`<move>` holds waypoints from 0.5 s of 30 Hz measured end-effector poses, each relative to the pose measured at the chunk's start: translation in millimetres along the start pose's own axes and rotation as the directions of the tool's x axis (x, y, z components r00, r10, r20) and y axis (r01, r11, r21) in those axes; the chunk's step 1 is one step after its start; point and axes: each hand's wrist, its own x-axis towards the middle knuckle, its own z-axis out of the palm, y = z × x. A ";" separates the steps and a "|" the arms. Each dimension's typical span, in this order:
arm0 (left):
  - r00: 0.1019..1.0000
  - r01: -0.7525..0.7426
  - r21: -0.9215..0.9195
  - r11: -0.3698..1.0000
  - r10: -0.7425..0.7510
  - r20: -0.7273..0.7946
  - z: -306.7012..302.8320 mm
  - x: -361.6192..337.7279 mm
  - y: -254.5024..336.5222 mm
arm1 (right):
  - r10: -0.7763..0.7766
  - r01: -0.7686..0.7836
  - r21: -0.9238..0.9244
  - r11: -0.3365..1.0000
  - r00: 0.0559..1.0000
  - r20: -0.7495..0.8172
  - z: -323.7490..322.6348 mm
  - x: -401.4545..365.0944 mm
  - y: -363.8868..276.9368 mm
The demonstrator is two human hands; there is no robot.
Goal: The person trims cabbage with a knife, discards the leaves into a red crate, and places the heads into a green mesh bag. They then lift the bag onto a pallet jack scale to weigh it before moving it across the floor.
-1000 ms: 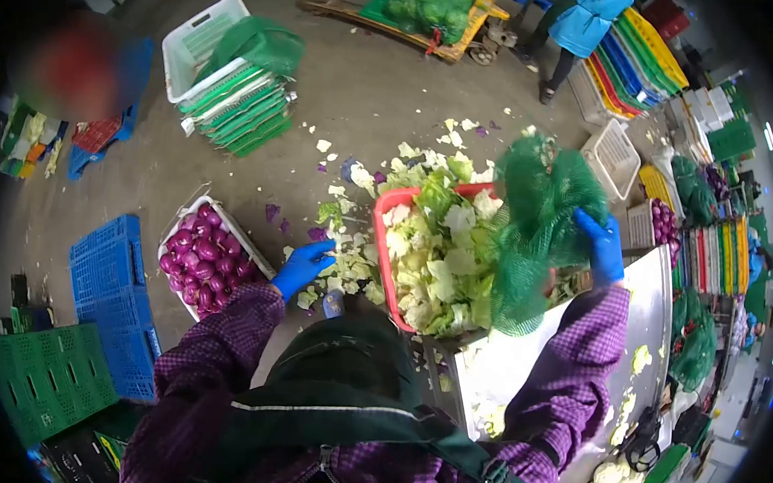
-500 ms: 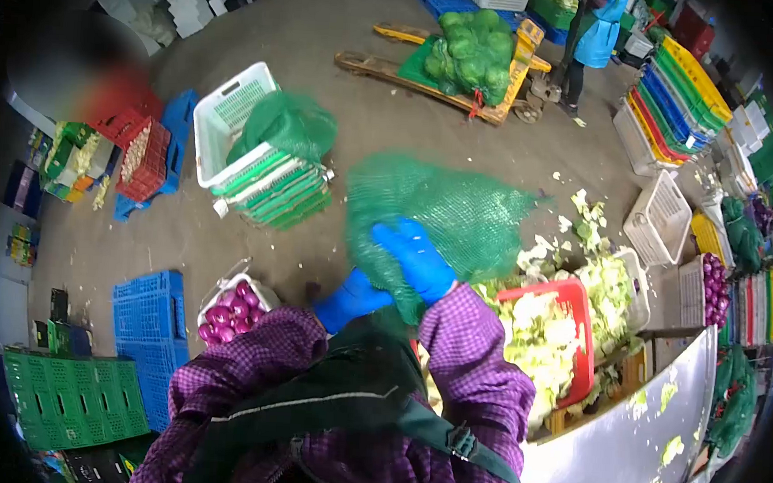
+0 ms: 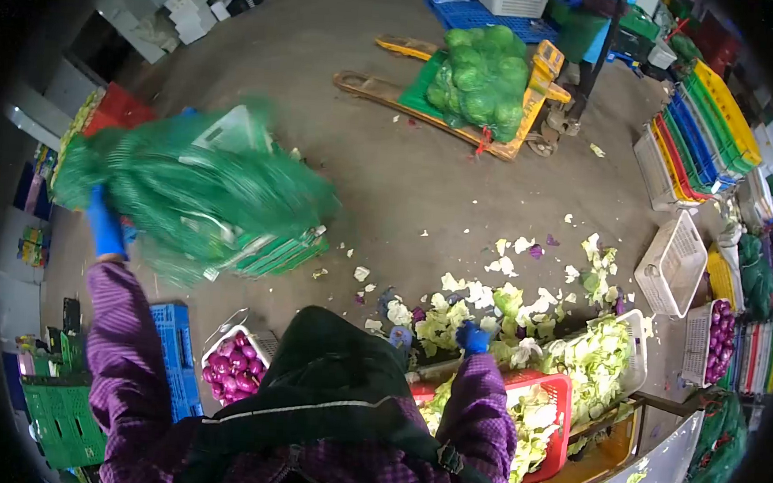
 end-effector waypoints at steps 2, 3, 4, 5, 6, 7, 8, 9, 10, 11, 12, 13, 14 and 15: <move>0.966 -0.014 0.144 0.989 0.051 -0.255 -16.0 55.9 7.2 | 0.038 -0.056 0.085 0.995 0.978 0.204 51.5 0.7 8.8; 0.953 -0.059 0.190 0.980 0.113 -0.283 -28.5 81.0 -6.8 | -0.063 0.011 0.582 0.813 0.996 0.069 57.1 8.1 0.8; 0.936 -0.104 0.236 0.966 0.175 -0.306 -34.0 97.7 -20.1 | 0.012 -0.116 0.356 0.927 0.960 0.280 42.7 21.2 -22.5; 0.930 -0.050 0.236 0.970 0.131 -0.343 -30.7 101.3 -38.1 | -0.199 -0.099 0.591 0.801 0.886 0.419 117.6 36.0 17.2; 0.922 0.004 0.234 0.972 0.087 -0.378 -31.3 103.4 -64.7 | -0.098 -0.532 0.822 0.206 0.824 0.558 53.1 51.7 -25.6; 0.934 0.144 0.127 0.981 -0.092 -0.344 -32.0 103.3 -94.2 | 0.113 -0.638 0.746 0.193 0.770 0.628 22.8 76.0 -68.6; 0.919 0.286 0.025 0.958 -0.267 -0.289 -34.7 97.4 -124.5 | 0.317 -0.730 0.666 0.152 0.674 0.667 6.5 95.7 -90.8; 0.829 0.537 -0.094 0.838 -0.545 -0.123 -47.1 94.5 -162.5 | 0.105 -0.558 0.789 0.257 0.828 0.551 15.6 112.0 -80.3; 0.653 0.754 -0.155 0.638 -0.753 0.075 -54.8 94.6 -201.4 | -0.125 -0.348 0.882 0.317 0.907 0.403 37.7 130.9 -62.3; 0.573 0.813 -0.172 0.557 -0.818 0.060 -39.9 90.9 -234.6 | -0.229 0.011 0.785 0.619 0.959 0.166 48.7 150.8 -53.1; 0.483 0.864 -0.186 0.467 -0.874 0.046 -15.6 82.3 -265.5 | -0.197 0.017 0.803 0.596 0.972 0.126 66.0 167.7 -41.2; 0.524 0.825 -0.250 0.507 -0.852 0.003 9.3 73.5 -298.1 | -0.063 -0.267 0.837 0.478 0.940 0.336 35.4 181.3 -51.9; 0.568 0.774 -0.319 0.547 -0.822 -0.032 45.5 68.1 -321.5 | 0.033 -0.507 0.803 0.314 0.851 0.525 1.2 207.3 -59.1; 0.586 0.762 -0.335 0.554 -0.810 -0.007 87.4 61.2 -331.0 | -0.072 -0.120 0.703 0.702 0.969 0.237 13.3 222.8 -46.9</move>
